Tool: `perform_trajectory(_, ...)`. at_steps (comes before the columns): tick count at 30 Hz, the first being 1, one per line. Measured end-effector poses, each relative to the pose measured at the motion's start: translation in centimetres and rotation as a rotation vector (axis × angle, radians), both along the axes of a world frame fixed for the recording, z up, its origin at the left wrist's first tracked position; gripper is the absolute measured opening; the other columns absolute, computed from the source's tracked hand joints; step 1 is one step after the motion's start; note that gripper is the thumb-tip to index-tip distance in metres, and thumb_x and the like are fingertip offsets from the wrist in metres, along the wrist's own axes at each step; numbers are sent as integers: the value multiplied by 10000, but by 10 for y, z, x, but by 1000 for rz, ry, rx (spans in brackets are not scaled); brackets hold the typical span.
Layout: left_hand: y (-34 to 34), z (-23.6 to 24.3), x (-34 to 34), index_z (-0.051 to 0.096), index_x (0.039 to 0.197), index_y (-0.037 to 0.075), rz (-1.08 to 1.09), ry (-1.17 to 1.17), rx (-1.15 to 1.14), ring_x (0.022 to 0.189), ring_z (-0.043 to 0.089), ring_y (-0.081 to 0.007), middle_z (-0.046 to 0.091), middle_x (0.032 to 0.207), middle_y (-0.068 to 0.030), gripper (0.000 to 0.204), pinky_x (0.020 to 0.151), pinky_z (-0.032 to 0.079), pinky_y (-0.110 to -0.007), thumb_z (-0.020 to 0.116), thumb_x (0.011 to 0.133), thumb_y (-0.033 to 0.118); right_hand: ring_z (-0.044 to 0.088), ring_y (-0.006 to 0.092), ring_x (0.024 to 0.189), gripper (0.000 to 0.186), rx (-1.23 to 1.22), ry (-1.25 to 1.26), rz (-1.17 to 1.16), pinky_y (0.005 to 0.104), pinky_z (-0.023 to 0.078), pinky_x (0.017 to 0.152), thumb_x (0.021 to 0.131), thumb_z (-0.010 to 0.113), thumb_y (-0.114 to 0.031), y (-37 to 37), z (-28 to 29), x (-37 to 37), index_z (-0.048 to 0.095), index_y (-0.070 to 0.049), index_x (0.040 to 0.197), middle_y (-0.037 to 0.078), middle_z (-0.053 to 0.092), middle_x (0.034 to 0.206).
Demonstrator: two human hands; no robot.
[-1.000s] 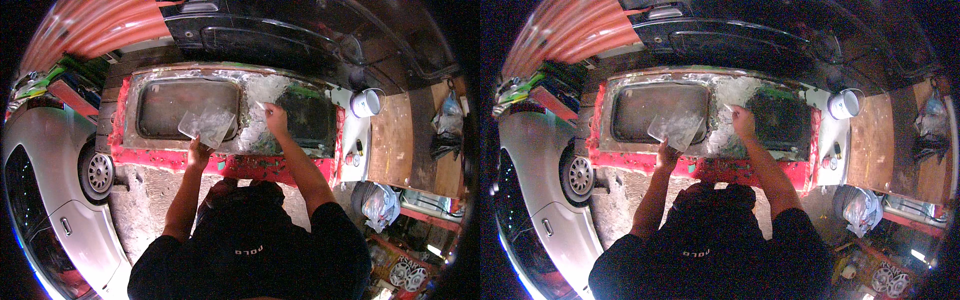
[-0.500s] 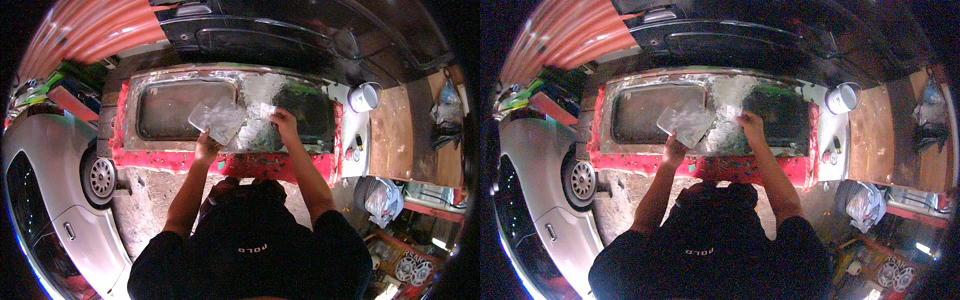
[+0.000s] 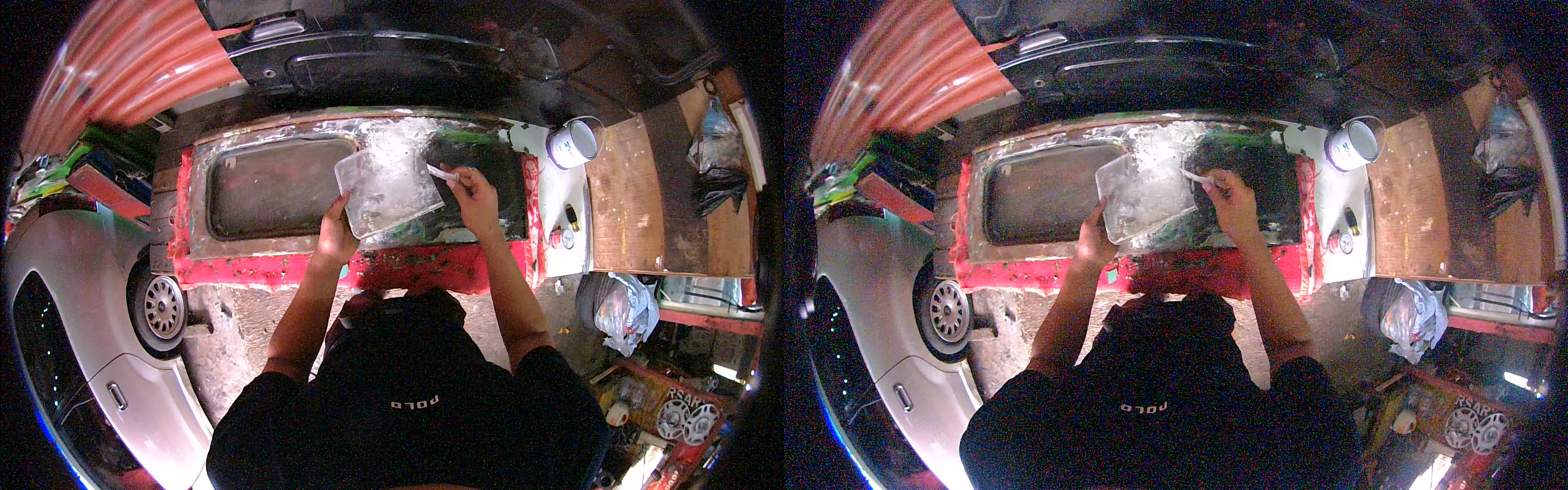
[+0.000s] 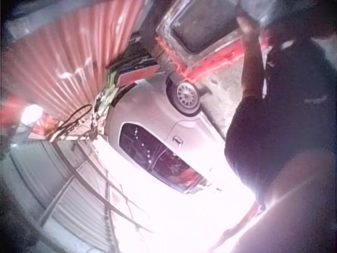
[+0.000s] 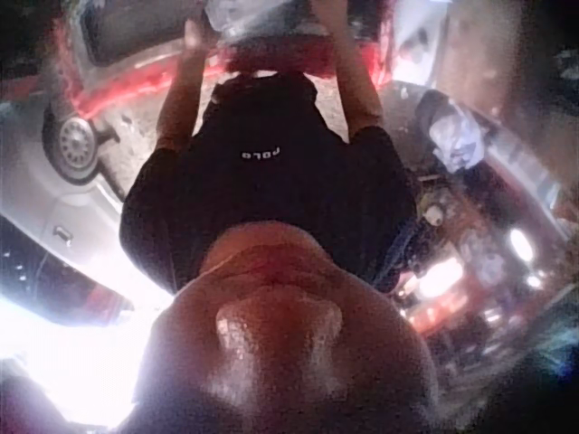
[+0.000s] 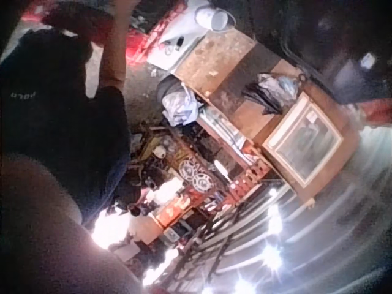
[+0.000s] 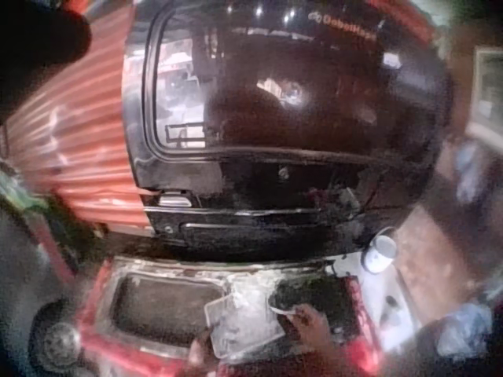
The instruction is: The person opens a small container, then uses a plastic scraper to spread a white paste onto a red-painted car door panel. The person repeatedly scoops paste and smooths it over the surface.
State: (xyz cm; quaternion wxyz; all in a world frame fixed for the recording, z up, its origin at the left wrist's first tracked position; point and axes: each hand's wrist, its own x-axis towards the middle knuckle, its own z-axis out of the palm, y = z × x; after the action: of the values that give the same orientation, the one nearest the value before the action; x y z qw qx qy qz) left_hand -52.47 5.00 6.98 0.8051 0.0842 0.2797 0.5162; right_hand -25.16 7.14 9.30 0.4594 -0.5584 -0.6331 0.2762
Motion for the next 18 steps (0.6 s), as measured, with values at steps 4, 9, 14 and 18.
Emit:
perform_trajectory(4,8,7,22,470,1280,27,10,-6,23,1092,565,-291,579,1206,-137,455,973,424,-434,462,930,318,643,165,914,173,76,207,-80,292,497,793,865,653,-107,-9,13,0,582,-21,998,106,675,991)
perform_trajectory(9,13,15,48,474,1271,23,9,-11,24,1070,578,-295,592,1177,-141,434,950,448,-433,451,929,289,598,123,940,157,156,465,-150,258,461,836,870,646,-75,-14,30,6,549,-16,980,97,663,999)
perform_trajectory(14,13,25,71,477,1268,28,-11,7,35,1041,595,-303,595,1157,-164,414,924,475,-437,431,933,266,600,137,958,155,177,406,-181,261,460,847,864,638,-39,-16,19,30,533,-17,976,112,659,1025)
perform_trajectory(18,12,37,84,481,1266,31,-40,14,5,1017,606,-305,601,1142,-167,401,907,490,-440,412,933,244,602,144,974,154,232,471,-172,260,458,854,862,632,-26,-19,38,29,527,-15,975,125,655,1050)
